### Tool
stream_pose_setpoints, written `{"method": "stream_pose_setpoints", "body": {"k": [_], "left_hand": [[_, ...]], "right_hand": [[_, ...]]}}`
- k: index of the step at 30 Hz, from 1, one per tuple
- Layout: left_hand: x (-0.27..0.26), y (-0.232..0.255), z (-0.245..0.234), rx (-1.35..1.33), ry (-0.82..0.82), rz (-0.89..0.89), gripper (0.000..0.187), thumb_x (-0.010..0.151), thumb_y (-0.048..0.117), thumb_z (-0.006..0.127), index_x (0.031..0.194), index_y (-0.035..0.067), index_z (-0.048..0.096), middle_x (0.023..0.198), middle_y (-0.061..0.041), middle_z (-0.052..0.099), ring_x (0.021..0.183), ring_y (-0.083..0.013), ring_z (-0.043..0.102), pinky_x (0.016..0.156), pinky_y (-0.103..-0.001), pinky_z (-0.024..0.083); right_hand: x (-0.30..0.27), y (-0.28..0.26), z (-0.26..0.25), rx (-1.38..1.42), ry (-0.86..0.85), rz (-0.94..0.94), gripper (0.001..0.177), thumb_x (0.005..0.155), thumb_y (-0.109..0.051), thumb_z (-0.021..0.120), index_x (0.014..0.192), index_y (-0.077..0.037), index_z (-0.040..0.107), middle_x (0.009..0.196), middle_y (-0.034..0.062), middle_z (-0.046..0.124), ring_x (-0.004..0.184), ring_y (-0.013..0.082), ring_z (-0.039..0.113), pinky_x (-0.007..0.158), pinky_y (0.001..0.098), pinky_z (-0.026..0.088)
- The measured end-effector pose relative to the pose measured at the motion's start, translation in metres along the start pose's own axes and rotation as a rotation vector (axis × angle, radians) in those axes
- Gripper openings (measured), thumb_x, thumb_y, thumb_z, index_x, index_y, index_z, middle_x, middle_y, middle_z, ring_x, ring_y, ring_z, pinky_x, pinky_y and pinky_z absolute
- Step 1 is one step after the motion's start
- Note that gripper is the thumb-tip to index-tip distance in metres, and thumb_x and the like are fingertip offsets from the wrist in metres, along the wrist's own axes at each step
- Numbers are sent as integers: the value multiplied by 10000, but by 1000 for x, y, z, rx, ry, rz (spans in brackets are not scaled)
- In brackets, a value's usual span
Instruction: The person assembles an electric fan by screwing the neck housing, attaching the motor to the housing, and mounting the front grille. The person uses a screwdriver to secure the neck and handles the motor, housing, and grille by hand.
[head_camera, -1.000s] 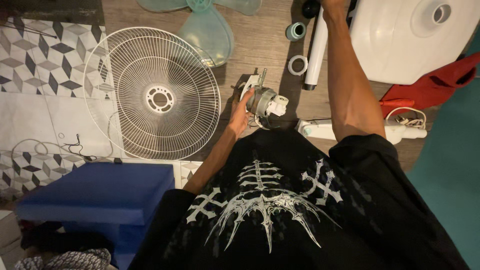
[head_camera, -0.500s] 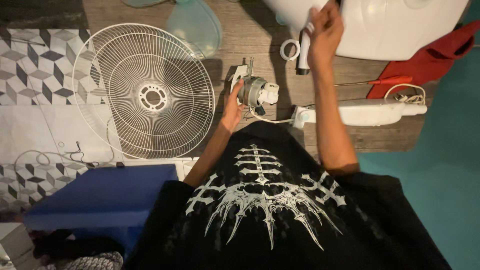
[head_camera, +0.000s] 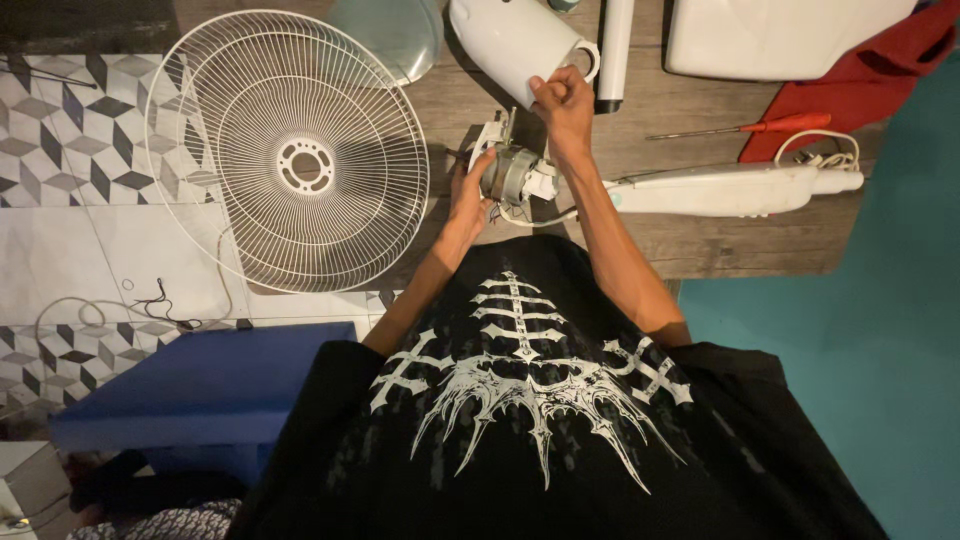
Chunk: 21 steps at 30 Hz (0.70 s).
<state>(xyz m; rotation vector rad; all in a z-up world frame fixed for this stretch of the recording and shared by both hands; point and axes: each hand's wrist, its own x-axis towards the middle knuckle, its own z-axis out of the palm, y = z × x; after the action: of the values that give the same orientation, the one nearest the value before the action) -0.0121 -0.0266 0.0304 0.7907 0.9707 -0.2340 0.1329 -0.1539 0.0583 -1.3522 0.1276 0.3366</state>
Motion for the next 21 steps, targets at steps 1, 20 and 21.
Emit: {"method": "stream_pose_setpoints", "body": {"k": [1,20,21], "left_hand": [[-2,1,-1,-5,-21,14,763,760,434,795,1418,162,520,1399,-56,577,1205,-247,563,918,-544,456],[1,-6,-24,-280,-325,-15,555,924,380,709,1321,13,586,1268,-122,649,1162,-245,638,1031,-465,508],[1,-5,-24,-316,-352,-23,546,929,371,706,1326,16,585,1269,-117,654,1169,-242,637,1033,-452,506]], "right_hand": [[1,4,-3,0,-9,-5,203,968,-53,767,951,-47,565,734,-43,552,653,39,476,581,214,426],[-62,-33,-68,-165,72,107,345,1019,-226,714,1258,13,644,910,11,639,803,70,598,725,222,527],[-66,-34,-70,-184,86,136,336,1013,-229,700,1255,-5,639,903,9,638,803,62,613,738,215,554]]}}
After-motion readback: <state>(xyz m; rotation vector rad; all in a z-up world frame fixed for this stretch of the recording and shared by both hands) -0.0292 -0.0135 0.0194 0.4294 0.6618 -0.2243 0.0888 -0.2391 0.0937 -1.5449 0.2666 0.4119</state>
